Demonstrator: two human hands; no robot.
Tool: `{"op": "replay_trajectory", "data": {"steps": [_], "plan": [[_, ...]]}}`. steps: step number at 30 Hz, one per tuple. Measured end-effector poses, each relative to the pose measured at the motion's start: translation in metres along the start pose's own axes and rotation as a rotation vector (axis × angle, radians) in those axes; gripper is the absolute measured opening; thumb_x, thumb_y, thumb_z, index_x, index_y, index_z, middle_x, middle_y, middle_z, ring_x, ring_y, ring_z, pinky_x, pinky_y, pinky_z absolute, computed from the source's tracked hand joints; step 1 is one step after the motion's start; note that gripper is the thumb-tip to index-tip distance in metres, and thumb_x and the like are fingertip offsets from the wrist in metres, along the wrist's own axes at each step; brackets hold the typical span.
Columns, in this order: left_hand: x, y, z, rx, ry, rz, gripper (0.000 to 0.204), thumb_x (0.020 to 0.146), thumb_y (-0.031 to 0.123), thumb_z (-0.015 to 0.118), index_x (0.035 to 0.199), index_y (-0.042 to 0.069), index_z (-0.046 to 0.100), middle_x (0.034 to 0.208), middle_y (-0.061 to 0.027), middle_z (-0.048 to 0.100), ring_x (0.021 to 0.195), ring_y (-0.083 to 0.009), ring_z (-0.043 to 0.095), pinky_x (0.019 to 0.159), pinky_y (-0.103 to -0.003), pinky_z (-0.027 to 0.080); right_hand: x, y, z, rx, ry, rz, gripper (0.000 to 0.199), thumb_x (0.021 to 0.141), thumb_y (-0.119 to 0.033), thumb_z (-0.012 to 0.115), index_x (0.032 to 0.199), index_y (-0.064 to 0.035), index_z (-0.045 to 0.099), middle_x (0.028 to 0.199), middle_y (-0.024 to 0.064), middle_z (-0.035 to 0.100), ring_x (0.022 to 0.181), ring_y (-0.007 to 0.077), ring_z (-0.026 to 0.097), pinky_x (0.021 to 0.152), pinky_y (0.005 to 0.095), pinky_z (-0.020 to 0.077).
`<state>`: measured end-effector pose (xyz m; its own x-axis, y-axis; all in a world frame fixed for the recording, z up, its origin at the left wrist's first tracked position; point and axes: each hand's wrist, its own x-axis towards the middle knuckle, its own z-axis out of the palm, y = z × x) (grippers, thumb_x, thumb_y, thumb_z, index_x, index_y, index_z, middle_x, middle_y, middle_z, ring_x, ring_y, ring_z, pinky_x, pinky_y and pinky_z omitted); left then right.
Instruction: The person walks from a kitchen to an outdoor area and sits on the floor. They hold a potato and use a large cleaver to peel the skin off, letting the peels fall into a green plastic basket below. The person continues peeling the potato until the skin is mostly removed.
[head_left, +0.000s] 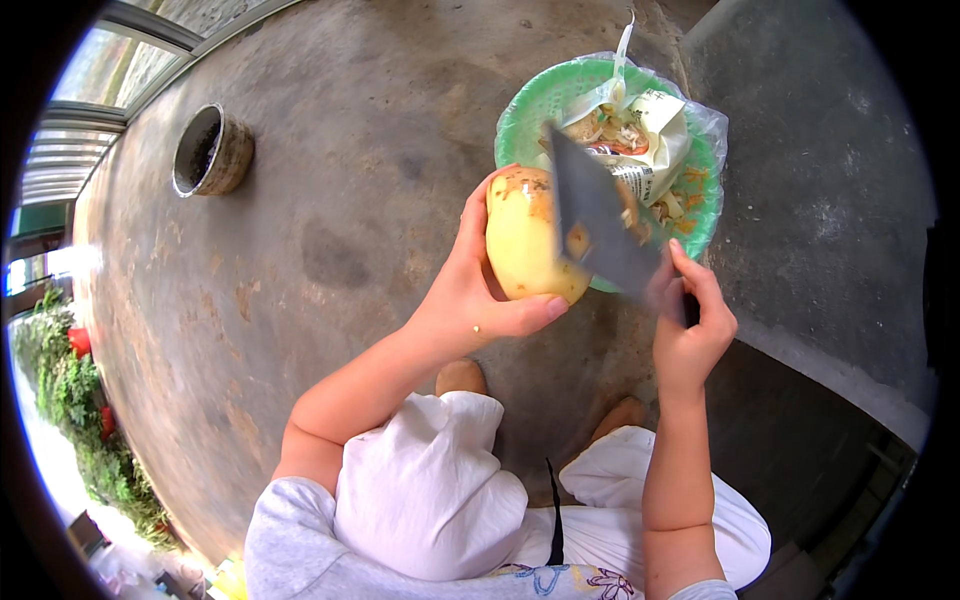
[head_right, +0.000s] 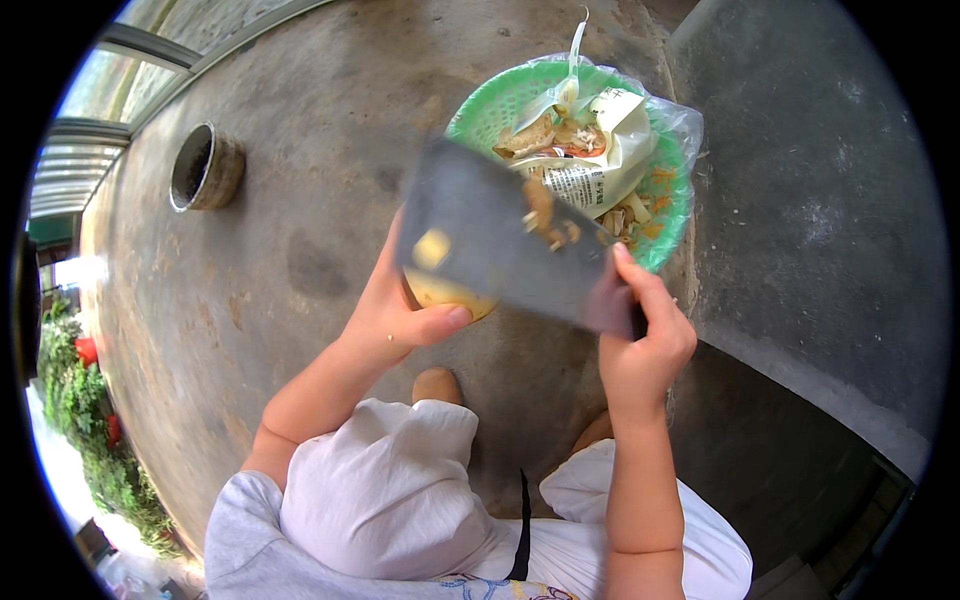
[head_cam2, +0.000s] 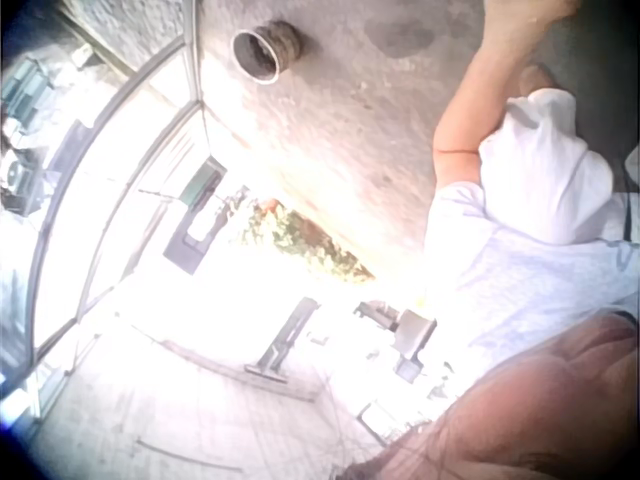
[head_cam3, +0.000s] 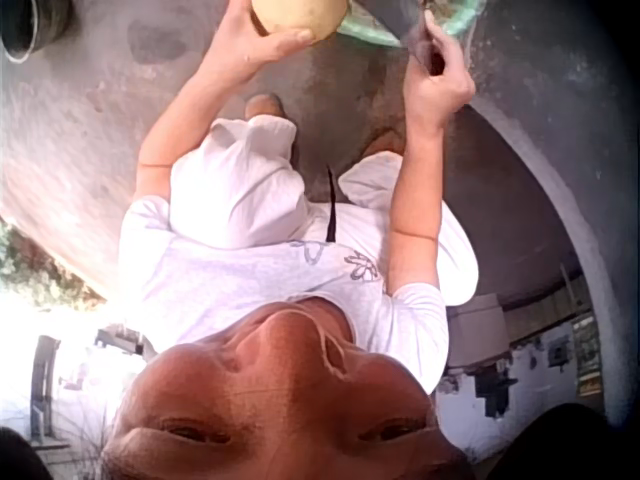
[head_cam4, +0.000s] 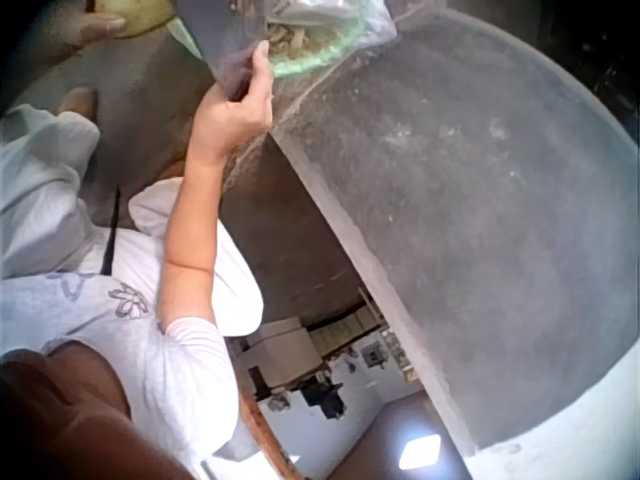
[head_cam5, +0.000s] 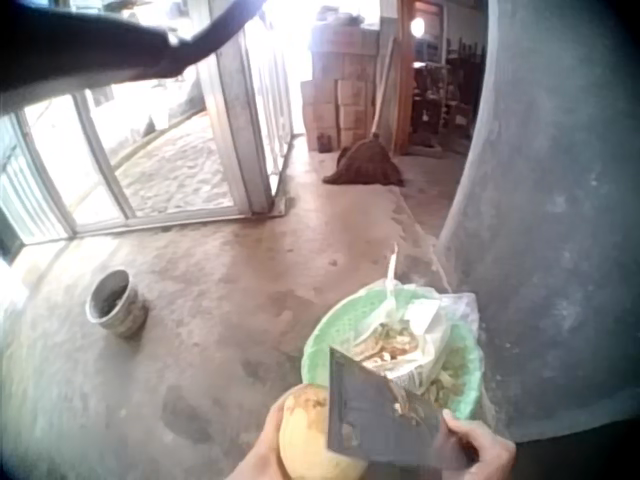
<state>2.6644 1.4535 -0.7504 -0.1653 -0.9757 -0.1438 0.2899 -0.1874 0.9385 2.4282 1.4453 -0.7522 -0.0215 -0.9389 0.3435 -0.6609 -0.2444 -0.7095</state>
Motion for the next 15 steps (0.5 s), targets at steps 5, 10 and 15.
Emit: {"op": "replay_trajectory", "data": {"steps": [5,10,15], "plan": [[0.01,-0.043,-0.014,-0.34,-0.137,0.233,0.106,0.073,0.01,0.089,0.155,0.011,0.022,0.148,-0.0128,0.043,0.136,-0.0257,0.047,0.112,-0.043,0.043,-0.005,-0.033,0.0,-0.117,-0.082,-0.368,0.045,0.071,0.004,0.075,0.113,-0.0116,0.076,0.062,0.0013,0.051,0.054,0.0187,0.053,0.053,0.0299,0.0431],[0.006,-0.021,0.014,-0.401,0.117,0.058,0.097,0.078,0.007,0.085,0.155,0.011,0.025,0.15,-0.0144,0.045,0.138,-0.0297,0.048,0.113,-0.046,0.043,-0.008,-0.044,0.001,-0.056,-0.125,-0.496,0.045,0.071,-0.004,0.08,0.115,-0.0133,0.075,0.069,-0.0011,0.049,0.053,0.0154,0.049,0.052,0.0296,0.0402],[0.003,-0.013,0.016,-0.34,0.133,0.033,0.104,0.075,0.006,0.088,0.155,0.013,0.022,0.151,-0.0136,0.042,0.138,-0.028,0.047,0.113,-0.046,0.043,-0.008,-0.043,0.004,-0.037,-0.111,-0.528,0.044,0.071,-0.003,0.079,0.114,-0.013,0.075,0.069,-0.0013,0.048,0.053,0.0148,0.048,0.051,0.0291,0.04]]}}
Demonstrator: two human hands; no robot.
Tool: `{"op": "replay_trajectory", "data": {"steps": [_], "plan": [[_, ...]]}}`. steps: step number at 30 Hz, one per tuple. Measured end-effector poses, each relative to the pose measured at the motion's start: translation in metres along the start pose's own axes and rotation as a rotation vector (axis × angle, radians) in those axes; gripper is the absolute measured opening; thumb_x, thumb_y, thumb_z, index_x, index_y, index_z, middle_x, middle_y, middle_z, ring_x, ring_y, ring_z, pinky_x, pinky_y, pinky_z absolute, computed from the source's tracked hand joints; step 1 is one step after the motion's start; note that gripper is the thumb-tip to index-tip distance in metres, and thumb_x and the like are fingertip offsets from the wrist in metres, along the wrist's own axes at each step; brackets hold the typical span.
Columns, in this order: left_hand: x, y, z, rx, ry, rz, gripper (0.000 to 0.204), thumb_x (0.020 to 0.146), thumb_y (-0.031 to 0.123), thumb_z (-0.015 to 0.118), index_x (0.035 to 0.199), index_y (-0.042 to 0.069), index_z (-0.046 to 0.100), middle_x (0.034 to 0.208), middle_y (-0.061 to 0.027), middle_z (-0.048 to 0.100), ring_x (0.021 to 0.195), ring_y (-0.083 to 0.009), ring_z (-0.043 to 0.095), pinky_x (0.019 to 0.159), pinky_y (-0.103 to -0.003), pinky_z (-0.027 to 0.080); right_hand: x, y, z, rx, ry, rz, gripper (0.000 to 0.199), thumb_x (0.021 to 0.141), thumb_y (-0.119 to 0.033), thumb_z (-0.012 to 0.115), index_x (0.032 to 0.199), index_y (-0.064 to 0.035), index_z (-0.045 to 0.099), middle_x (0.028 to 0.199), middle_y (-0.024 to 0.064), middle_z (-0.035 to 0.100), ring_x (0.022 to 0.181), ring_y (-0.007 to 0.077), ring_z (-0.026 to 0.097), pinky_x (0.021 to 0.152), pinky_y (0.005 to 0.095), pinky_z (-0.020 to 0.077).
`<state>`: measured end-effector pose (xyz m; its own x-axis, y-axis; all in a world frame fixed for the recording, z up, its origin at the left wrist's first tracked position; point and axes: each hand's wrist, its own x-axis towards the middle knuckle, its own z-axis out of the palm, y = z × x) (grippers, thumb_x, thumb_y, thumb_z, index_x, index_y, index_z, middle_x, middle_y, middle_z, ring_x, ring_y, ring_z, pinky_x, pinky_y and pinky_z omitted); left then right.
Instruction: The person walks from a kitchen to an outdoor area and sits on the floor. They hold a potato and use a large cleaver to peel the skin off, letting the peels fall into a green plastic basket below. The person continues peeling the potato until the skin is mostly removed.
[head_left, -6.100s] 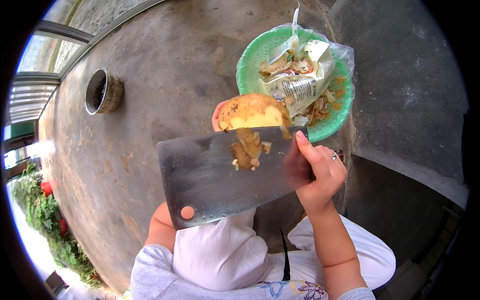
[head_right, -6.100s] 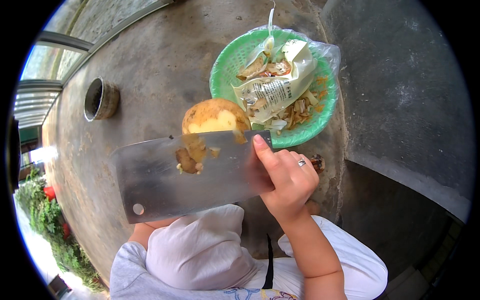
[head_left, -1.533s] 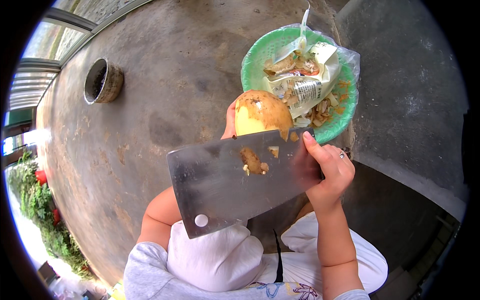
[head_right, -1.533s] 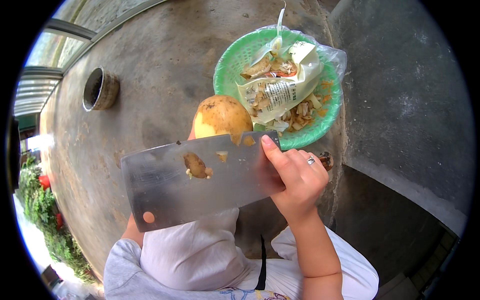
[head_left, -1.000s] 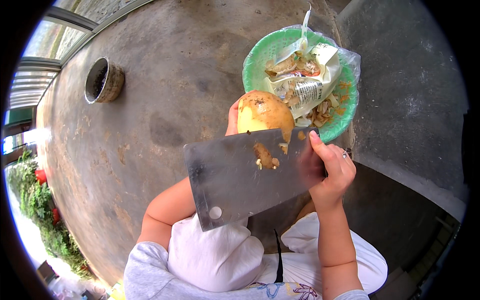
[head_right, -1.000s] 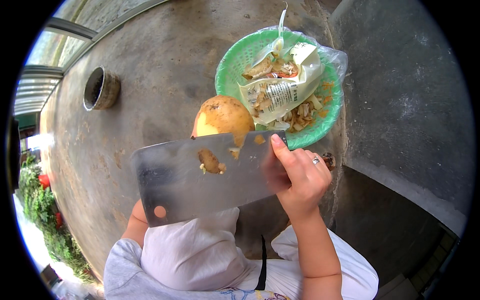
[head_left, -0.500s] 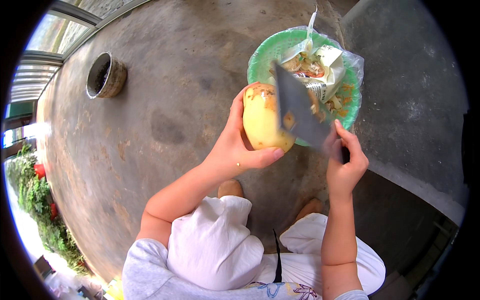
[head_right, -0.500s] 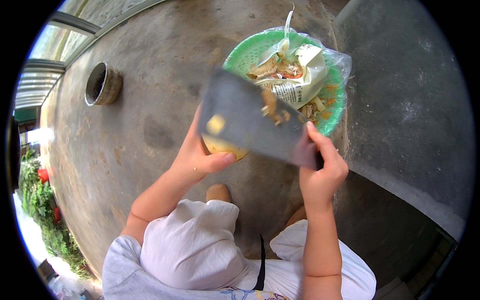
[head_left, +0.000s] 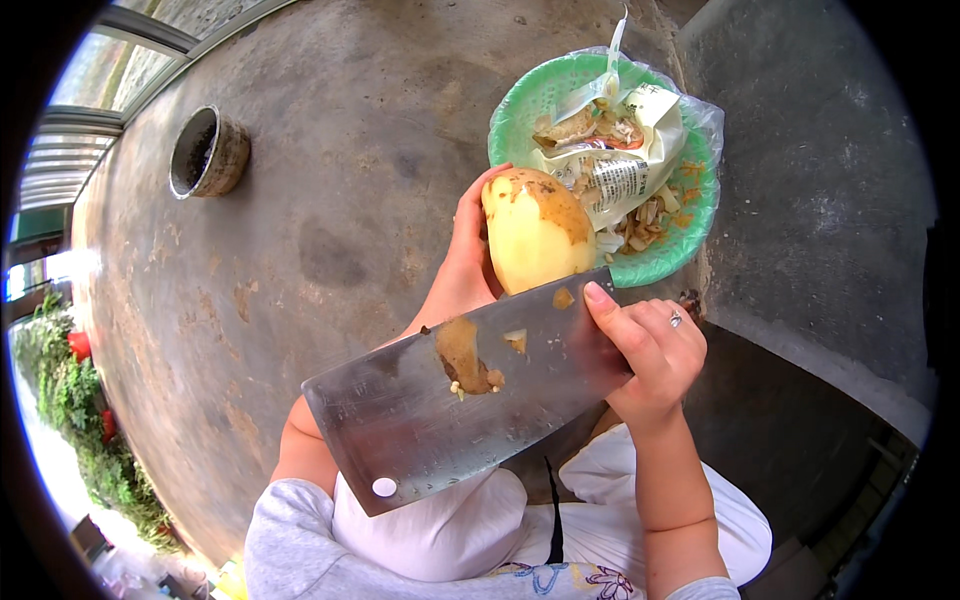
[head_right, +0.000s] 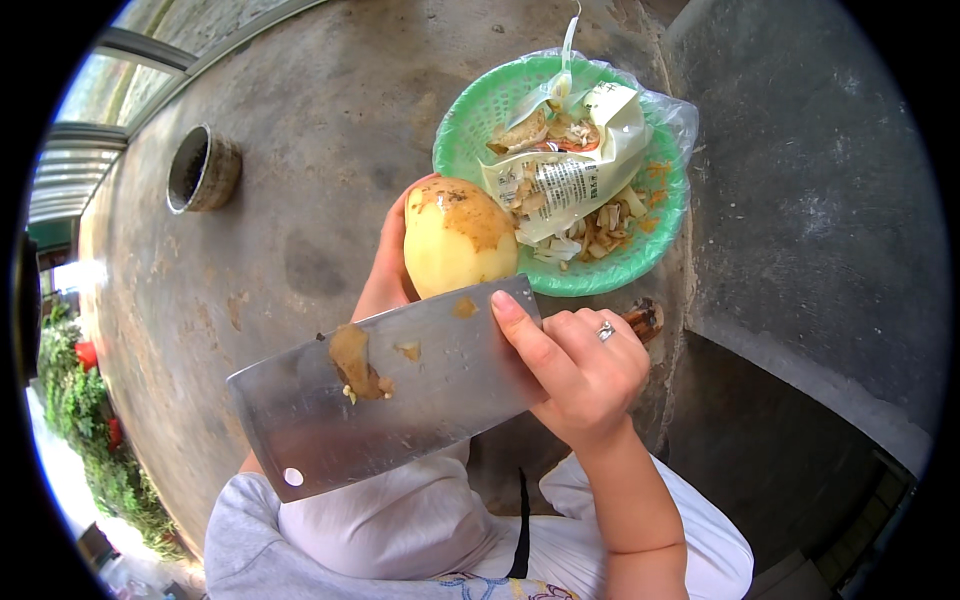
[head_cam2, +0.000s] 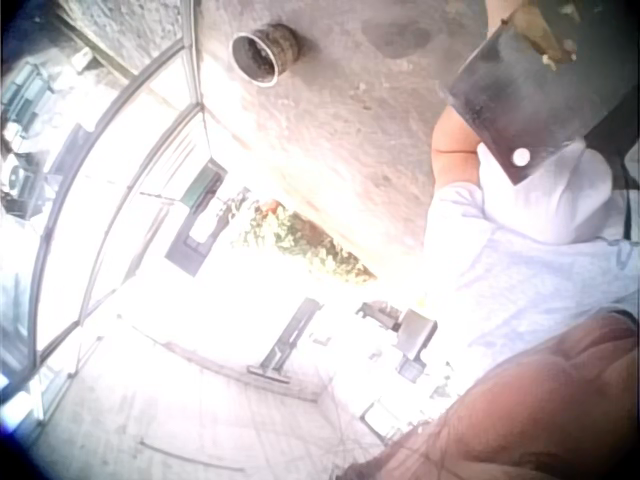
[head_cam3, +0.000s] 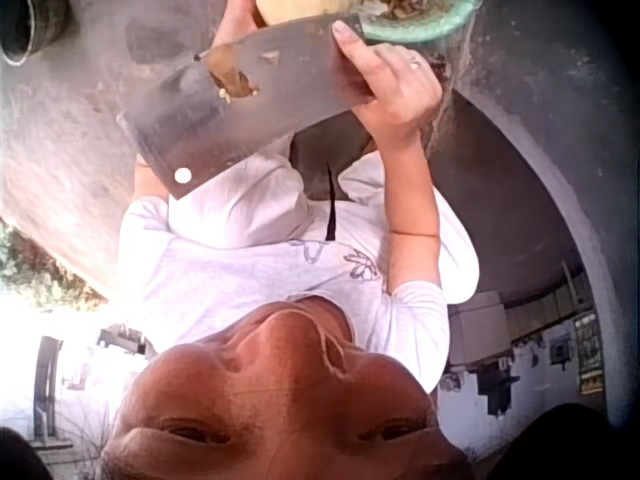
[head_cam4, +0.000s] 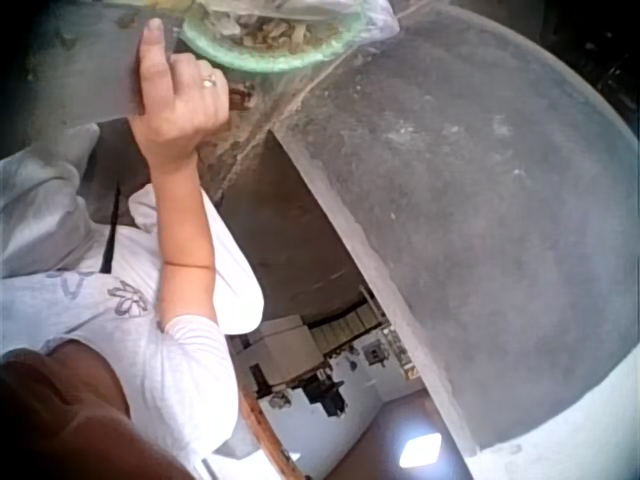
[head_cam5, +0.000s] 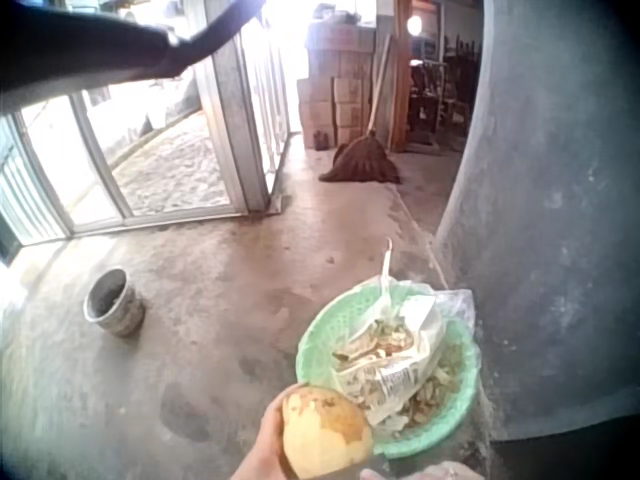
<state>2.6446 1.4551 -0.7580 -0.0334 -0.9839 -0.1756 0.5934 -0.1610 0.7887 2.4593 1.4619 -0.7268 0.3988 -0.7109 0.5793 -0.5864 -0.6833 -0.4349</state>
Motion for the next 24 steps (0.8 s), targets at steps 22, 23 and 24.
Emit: {"op": "replay_trajectory", "data": {"steps": [22,23,24], "plan": [[-0.025,0.006,0.02,0.054,-0.081,-0.145,0.114,0.075,0.009,0.088,0.158,0.011,0.01,0.153,-0.0128,0.036,0.141,-0.0227,0.042,0.115,-0.04,0.04,0.041,0.052,-0.053,-0.007,-0.14,-0.314,0.044,0.068,-0.004,0.078,0.112,-0.0125,0.075,0.063,0.0001,0.044,0.052,0.0165,0.047,0.049,0.0303,0.0386],[-0.027,0.009,0.019,0.077,-0.078,-0.149,0.115,0.075,0.009,0.089,0.158,0.011,0.01,0.153,-0.0129,0.036,0.141,-0.0227,0.042,0.115,-0.04,0.04,0.041,0.055,-0.051,0.008,-0.122,-0.325,0.044,0.068,-0.004,0.077,0.112,-0.0123,0.075,0.063,0.0001,0.044,0.052,0.0166,0.047,0.049,0.0305,0.0388],[-0.027,0.013,0.019,0.152,-0.08,-0.144,0.116,0.074,0.009,0.089,0.158,0.011,0.009,0.153,-0.0131,0.035,0.141,-0.0226,0.042,0.115,-0.04,0.04,0.042,0.059,-0.048,0.021,-0.098,-0.335,0.044,0.069,-0.004,0.077,0.112,-0.0122,0.075,0.063,0.0001,0.044,0.052,0.0168,0.048,0.049,0.0308,0.0389]]}}
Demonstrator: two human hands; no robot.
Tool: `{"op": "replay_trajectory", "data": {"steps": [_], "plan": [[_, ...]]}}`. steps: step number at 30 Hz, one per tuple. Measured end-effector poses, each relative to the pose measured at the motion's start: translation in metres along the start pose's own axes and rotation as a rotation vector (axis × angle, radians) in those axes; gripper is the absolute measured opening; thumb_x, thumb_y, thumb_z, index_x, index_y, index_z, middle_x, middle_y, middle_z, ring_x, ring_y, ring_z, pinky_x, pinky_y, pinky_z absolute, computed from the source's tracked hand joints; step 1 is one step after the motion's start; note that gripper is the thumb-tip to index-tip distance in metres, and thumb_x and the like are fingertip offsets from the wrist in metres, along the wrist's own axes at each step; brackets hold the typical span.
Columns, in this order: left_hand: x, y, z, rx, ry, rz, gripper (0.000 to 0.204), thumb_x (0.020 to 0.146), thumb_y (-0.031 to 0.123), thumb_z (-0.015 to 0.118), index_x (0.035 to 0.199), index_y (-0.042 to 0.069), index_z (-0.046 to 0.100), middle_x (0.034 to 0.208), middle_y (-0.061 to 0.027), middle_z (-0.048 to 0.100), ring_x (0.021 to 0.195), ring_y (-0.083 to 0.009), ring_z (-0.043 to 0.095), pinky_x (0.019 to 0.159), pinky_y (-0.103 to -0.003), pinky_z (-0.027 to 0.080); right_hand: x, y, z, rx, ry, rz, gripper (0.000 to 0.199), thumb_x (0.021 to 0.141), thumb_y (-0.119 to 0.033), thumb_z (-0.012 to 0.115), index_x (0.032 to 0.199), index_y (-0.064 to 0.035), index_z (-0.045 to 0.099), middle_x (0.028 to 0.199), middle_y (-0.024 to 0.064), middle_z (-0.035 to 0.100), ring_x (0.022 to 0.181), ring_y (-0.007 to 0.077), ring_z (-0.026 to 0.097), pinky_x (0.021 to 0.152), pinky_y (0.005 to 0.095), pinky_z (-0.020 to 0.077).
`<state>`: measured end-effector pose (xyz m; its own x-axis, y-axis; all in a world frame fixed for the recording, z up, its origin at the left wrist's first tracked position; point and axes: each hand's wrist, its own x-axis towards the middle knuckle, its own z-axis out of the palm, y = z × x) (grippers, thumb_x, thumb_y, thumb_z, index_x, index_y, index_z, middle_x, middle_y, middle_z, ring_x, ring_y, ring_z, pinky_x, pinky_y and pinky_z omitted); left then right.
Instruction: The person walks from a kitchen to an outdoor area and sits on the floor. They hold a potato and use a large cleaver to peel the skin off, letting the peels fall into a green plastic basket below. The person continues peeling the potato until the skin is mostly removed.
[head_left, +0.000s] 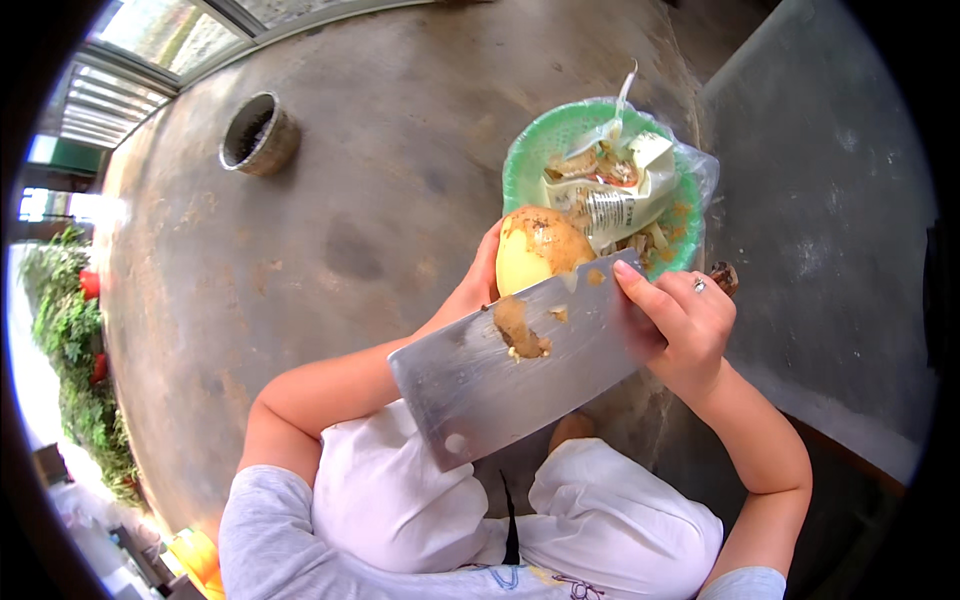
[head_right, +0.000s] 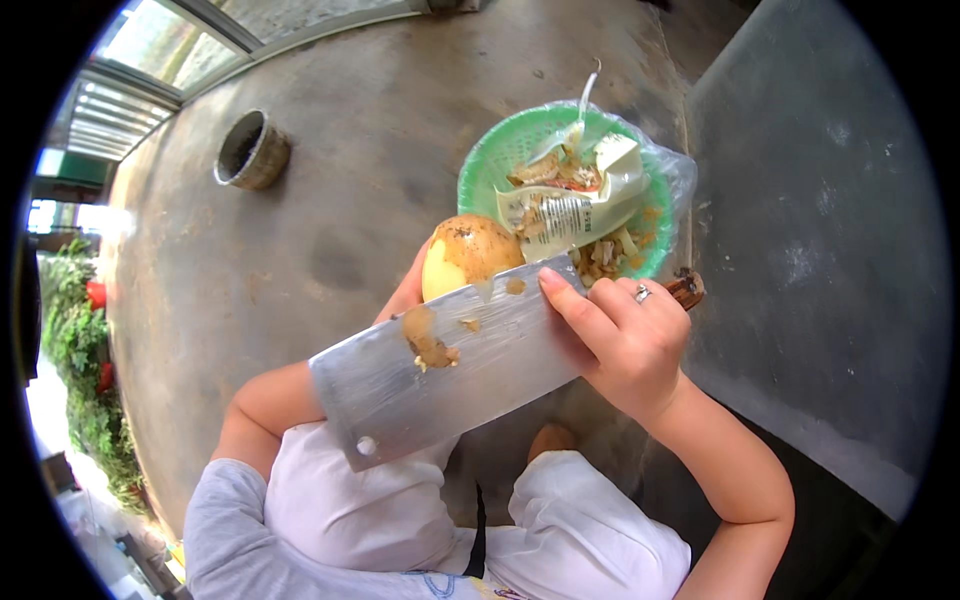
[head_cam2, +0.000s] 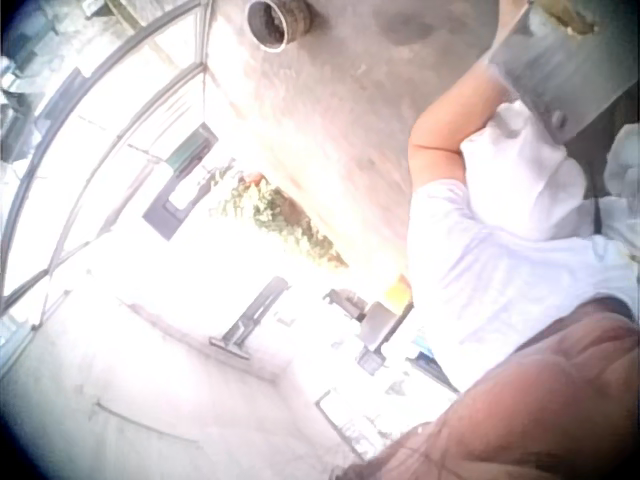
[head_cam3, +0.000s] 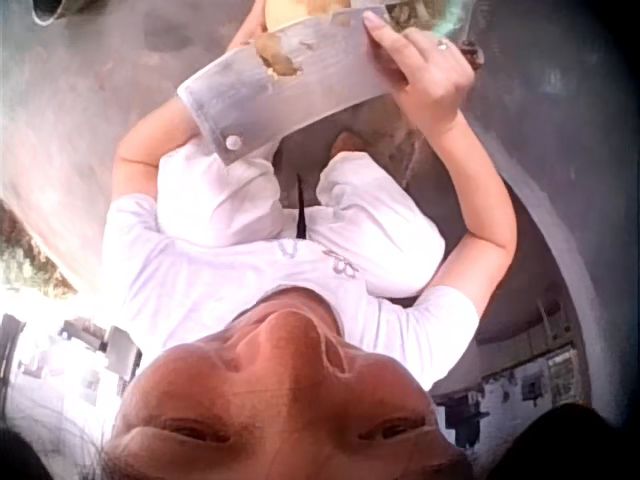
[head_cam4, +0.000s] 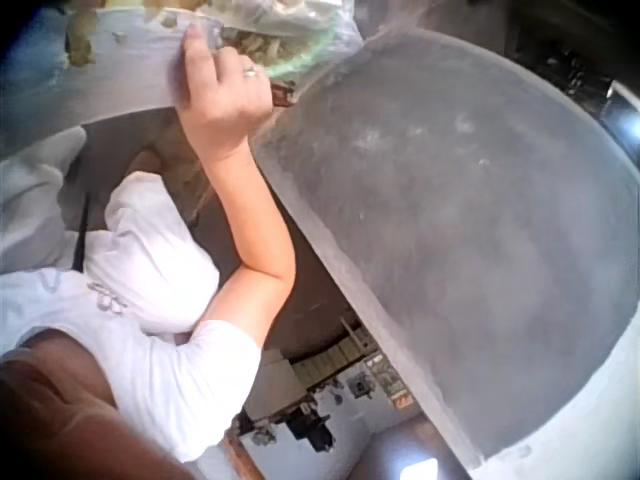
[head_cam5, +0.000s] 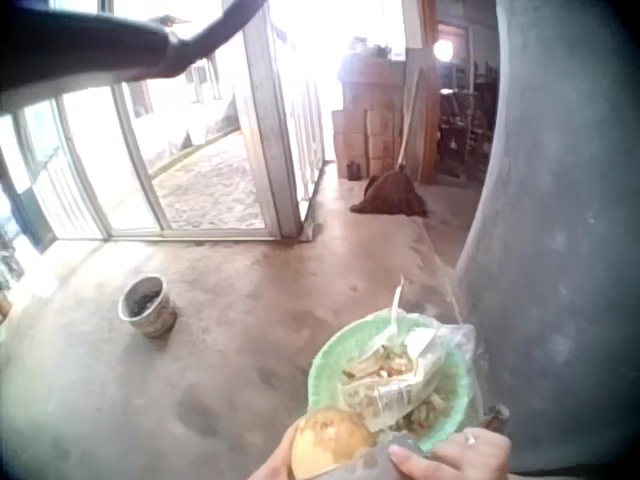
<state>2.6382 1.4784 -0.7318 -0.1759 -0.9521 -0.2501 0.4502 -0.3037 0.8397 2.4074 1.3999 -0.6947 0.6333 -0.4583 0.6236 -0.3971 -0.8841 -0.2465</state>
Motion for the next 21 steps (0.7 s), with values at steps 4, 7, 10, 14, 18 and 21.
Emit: {"op": "replay_trajectory", "data": {"steps": [4,7,10,14,18,21], "plan": [[-0.01,0.015,0.0,0.174,0.009,-0.036,0.118,0.073,0.009,0.089,0.157,0.011,0.005,0.154,-0.0132,0.033,0.141,-0.0225,0.04,0.115,-0.04,0.04,-0.008,0.009,0.006,0.05,0.042,0.001,0.046,0.069,-0.004,0.077,0.114,-0.0115,0.075,0.064,0.0006,0.045,0.052,0.0177,0.048,0.05,0.0314,0.0391],[-0.017,0.022,0.007,0.212,0.0,-0.068,0.117,0.075,0.008,0.088,0.156,0.012,0.004,0.154,-0.0131,0.032,0.141,-0.0225,0.04,0.114,-0.039,0.04,-0.017,0.01,0.008,0.107,0.041,0.012,0.047,0.068,-0.003,0.077,0.114,-0.0112,0.074,0.063,0.0009,0.045,0.052,0.0181,0.047,0.05,0.0314,0.039],[-0.023,0.013,0.014,0.148,0.061,-0.091,0.114,0.078,0.005,0.085,0.157,0.016,0.003,0.153,-0.013,0.032,0.14,-0.0224,0.041,0.114,-0.039,0.041,-0.032,0.012,0.015,0.128,0.081,0.063,0.049,0.067,0.0,0.076,0.115,-0.0113,0.074,0.063,0.0011,0.045,0.052,0.0182,0.047,0.049,0.0313,0.0388],[-0.023,-0.007,0.014,0.098,0.052,0.013,0.108,0.081,0.0,0.08,0.157,0.019,0.006,0.153,-0.0121,0.032,0.14,-0.0224,0.04,0.114,-0.039,0.04,-0.058,0.015,0.03,0.111,0.13,0.155,0.052,0.067,0.002,0.075,0.117,-0.012,0.073,0.064,0.0013,0.045,0.052,0.0185,0.046,0.049,0.0309,0.0388],[-0.016,-0.025,0.017,0.04,0.091,-0.096,0.108,0.08,-0.001,0.081,0.158,0.018,0.009,0.152,-0.0103,0.032,0.141,-0.0218,0.039,0.115,-0.039,0.039,-0.069,0.006,0.031,0.103,0.11,0.093,0.052,0.067,0.001,0.075,0.117,-0.0121,0.073,0.066,0.0008,0.047,0.052,0.0188,0.047,0.05,0.03,0.0399],[-0.01,-0.031,0.023,0.013,0.024,-0.049,0.114,0.075,0.003,0.087,0.159,0.017,0.011,0.152,-0.0085,0.034,0.141,-0.0212,0.04,0.115,-0.04,0.038,-0.066,-0.007,0.021,0.152,0.07,0.02,0.049,0.068,-0.005,0.073,0.116,-0.013,0.074,0.069,-0.0013,0.048,0.053,0.0155,0.048,0.05,0.0281,0.0388]]}}
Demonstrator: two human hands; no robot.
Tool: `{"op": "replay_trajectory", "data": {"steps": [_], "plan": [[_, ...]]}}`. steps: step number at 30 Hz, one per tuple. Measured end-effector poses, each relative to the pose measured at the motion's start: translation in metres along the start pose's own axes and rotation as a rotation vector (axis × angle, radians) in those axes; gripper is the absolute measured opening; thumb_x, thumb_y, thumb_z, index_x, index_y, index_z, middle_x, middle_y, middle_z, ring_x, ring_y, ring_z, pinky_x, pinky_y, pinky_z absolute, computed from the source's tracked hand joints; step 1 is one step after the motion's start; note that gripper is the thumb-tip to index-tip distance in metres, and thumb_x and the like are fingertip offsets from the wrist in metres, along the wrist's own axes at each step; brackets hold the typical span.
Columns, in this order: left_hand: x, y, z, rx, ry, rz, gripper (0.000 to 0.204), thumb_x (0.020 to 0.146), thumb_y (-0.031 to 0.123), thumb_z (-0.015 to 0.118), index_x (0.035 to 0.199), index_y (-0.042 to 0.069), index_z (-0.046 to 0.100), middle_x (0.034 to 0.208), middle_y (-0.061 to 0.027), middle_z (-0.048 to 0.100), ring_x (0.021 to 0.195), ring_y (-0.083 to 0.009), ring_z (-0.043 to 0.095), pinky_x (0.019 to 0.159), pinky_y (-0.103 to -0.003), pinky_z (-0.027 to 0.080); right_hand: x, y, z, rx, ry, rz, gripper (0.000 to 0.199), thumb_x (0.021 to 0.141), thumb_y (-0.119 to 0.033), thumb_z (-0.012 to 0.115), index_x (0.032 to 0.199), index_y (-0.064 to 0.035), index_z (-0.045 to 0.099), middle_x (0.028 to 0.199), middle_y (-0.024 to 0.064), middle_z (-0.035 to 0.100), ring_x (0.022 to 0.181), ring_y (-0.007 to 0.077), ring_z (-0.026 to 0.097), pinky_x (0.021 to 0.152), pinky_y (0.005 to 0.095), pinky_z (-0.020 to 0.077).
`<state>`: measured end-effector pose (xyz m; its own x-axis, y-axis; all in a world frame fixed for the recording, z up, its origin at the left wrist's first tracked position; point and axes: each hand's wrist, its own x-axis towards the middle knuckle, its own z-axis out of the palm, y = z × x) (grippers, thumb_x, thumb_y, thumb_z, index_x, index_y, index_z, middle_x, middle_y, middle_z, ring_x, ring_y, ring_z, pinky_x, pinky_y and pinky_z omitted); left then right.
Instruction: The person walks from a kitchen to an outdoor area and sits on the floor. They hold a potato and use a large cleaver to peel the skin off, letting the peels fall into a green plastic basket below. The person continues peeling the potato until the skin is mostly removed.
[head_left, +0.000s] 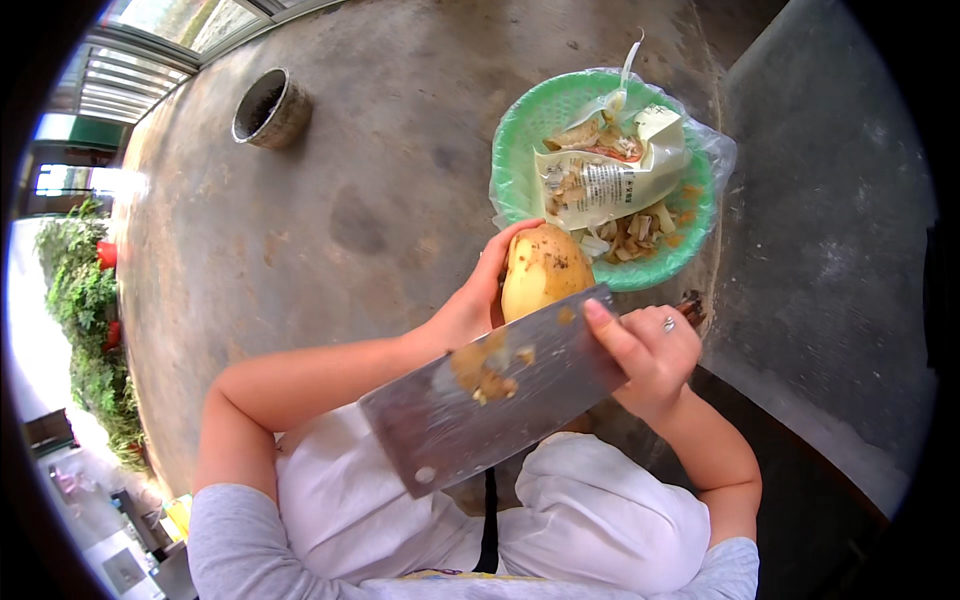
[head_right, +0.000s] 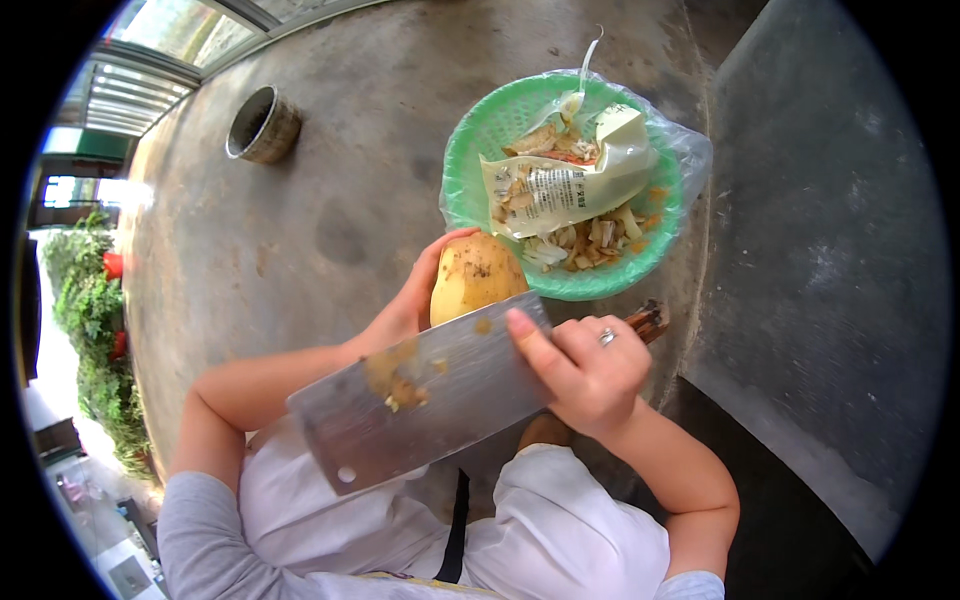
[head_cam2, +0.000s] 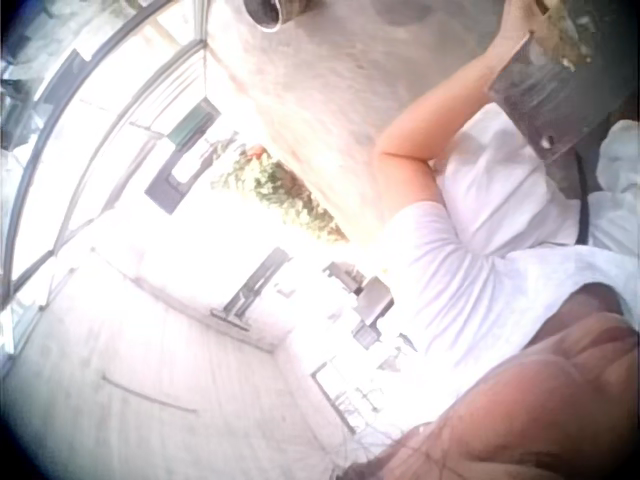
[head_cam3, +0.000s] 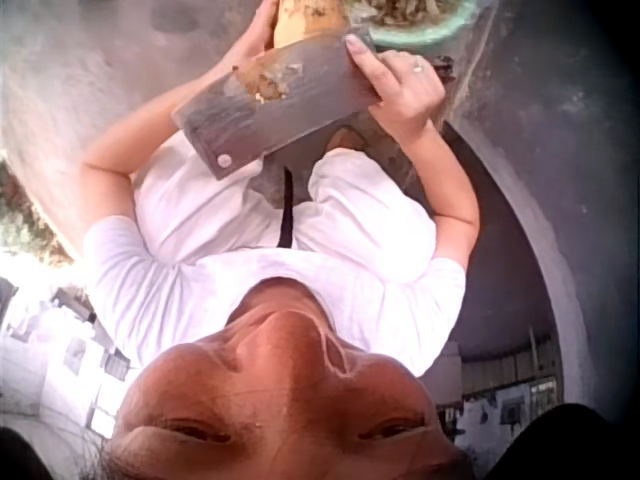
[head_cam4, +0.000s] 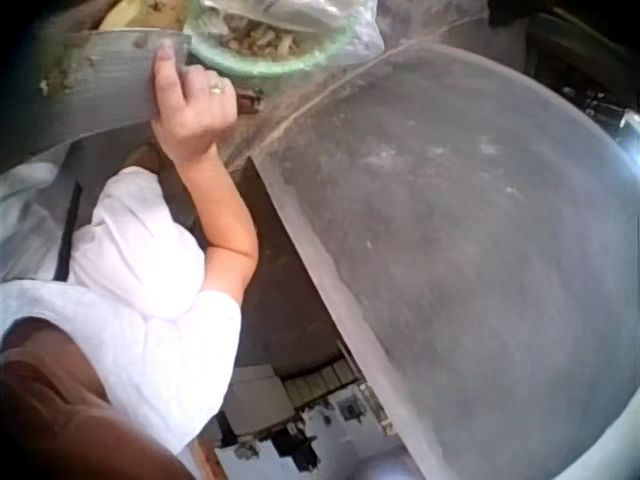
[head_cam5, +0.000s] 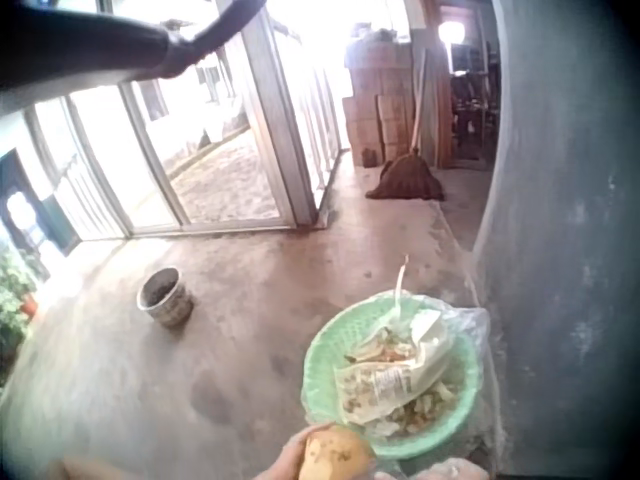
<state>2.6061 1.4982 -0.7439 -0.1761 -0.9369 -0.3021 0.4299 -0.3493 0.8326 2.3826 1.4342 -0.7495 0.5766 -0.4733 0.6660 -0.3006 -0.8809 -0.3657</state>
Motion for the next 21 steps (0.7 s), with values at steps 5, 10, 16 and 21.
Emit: {"op": "replay_trajectory", "data": {"steps": [5,10,16,21], "plan": [[0.007,0.006,0.007,-0.024,-0.015,0.045,0.127,0.065,0.011,0.096,0.159,0.015,0.011,0.152,-0.0079,0.035,0.141,-0.0207,0.04,0.115,-0.039,0.039,0.001,-0.012,-0.003,-0.016,0.006,-0.025,0.051,0.065,-0.012,0.071,0.116,-0.014,0.075,0.069,-0.0023,0.046,0.053,0.0121,0.046,0.049,0.0267,0.0364],[0.009,0.008,0.009,0.019,-0.027,0.061,0.127,0.064,0.013,0.096,0.158,0.015,0.011,0.152,-0.008,0.036,0.14,-0.0208,0.041,0.115,-0.039,0.039,0.004,-0.01,-0.008,-0.005,-0.006,-0.028,0.051,0.065,-0.013,0.071,0.116,-0.0132,0.075,0.069,-0.0022,0.045,0.052,0.0121,0.045,0.049,0.0265,0.0359],[0.012,0.01,0.008,-0.087,-0.023,0.106,0.12,0.068,0.01,0.094,0.158,0.014,0.014,0.152,-0.008,0.036,0.14,-0.0206,0.041,0.114,-0.039,0.039,0.025,-0.006,-0.017,-0.024,-0.075,-0.055,0.051,0.065,-0.013,0.072,0.116,-0.0113,0.075,0.068,-0.0019,0.044,0.052,0.0127,0.045,0.049,0.027,0.036],[0.009,0.024,0.005,-0.09,0.018,0.071,0.112,0.073,0.004,0.088,0.158,0.014,0.016,0.153,-0.0076,0.035,0.14,-0.0208,0.041,0.114,-0.039,0.04,0.046,0.002,-0.023,-0.076,-0.121,-0.085,0.046,0.069,-0.009,0.075,0.115,-0.0103,0.075,0.067,-0.0014,0.043,0.051,0.0141,0.045,0.048,0.0281,0.037]]}}
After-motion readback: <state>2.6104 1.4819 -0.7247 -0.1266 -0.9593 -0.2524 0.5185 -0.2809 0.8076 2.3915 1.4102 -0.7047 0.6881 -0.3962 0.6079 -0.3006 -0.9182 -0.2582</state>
